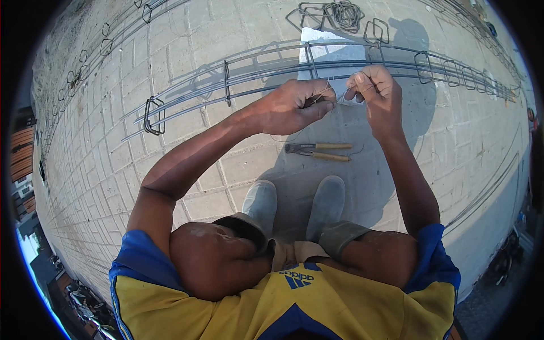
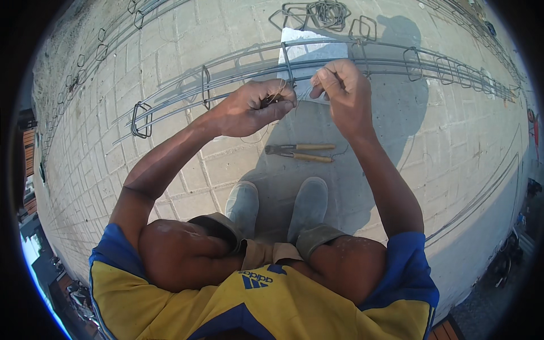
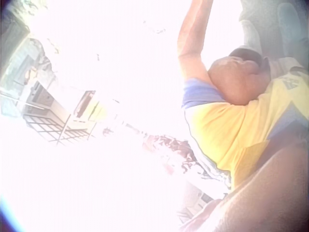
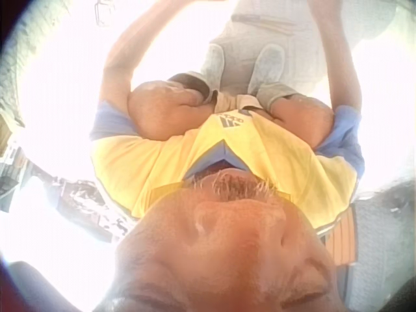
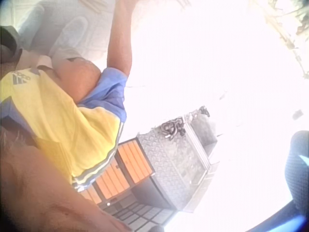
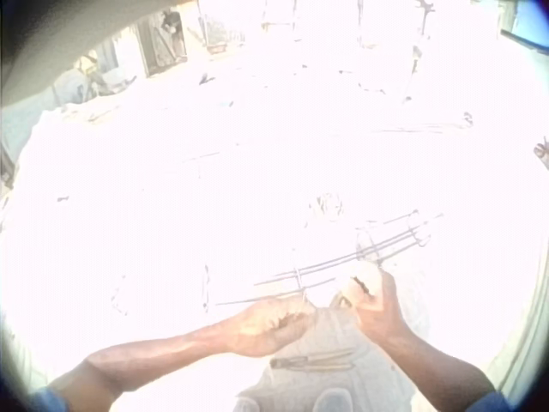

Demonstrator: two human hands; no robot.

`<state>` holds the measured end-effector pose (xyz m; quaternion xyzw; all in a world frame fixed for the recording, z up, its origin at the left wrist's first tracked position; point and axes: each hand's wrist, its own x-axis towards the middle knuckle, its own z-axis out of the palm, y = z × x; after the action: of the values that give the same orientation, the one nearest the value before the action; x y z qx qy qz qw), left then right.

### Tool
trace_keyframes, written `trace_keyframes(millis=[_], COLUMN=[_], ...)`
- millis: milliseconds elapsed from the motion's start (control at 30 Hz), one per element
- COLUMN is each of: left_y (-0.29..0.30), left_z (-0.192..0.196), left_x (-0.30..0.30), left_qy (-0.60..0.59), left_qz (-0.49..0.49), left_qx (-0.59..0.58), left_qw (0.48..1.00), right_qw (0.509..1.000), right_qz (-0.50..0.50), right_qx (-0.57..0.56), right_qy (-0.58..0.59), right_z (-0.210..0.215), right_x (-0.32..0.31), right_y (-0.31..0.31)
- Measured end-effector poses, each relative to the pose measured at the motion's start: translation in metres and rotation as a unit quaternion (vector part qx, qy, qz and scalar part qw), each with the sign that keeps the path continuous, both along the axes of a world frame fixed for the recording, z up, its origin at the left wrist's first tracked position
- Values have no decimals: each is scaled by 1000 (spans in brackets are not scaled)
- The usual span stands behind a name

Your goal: The person constructs a rebar cage by positioning steel stirrups along rebar rods, wrapping tie wire around the joints by hand, and tightening the wire using pliers.

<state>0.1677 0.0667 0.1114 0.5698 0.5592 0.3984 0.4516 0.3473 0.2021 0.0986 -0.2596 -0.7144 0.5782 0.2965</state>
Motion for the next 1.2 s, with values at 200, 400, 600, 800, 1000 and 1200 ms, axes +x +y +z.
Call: trace_keyframes(millis=[200,400,600,800,1000,1200], left_y=[11,11,-17,-12,-2,13], left_z=[4,-21,-19,-17,-34,-14], left_x=[-6,-8,-28,-51,-18,-21], left_qy=[-20,-41,-16,-233,-201,-58], left_qz=[-5,64,-124,104,213,142], left_qx=[68,75,-11,-114,-14,147], left_qw=[998,994,992,960,956,977], right_qw=[985,940,1000,993,959,933], right_qz=[-53,223,3,10,214,182], right_qx=[165,201,6,-116,-179,-298], right_qy=[-21,-163,-12,10,-44,-82], right_z=[14,12,-6,-12,-5,3], right_x=[-22,1,11,3,-11,-43], right_y=[12,-28,7,4,-21,-54])
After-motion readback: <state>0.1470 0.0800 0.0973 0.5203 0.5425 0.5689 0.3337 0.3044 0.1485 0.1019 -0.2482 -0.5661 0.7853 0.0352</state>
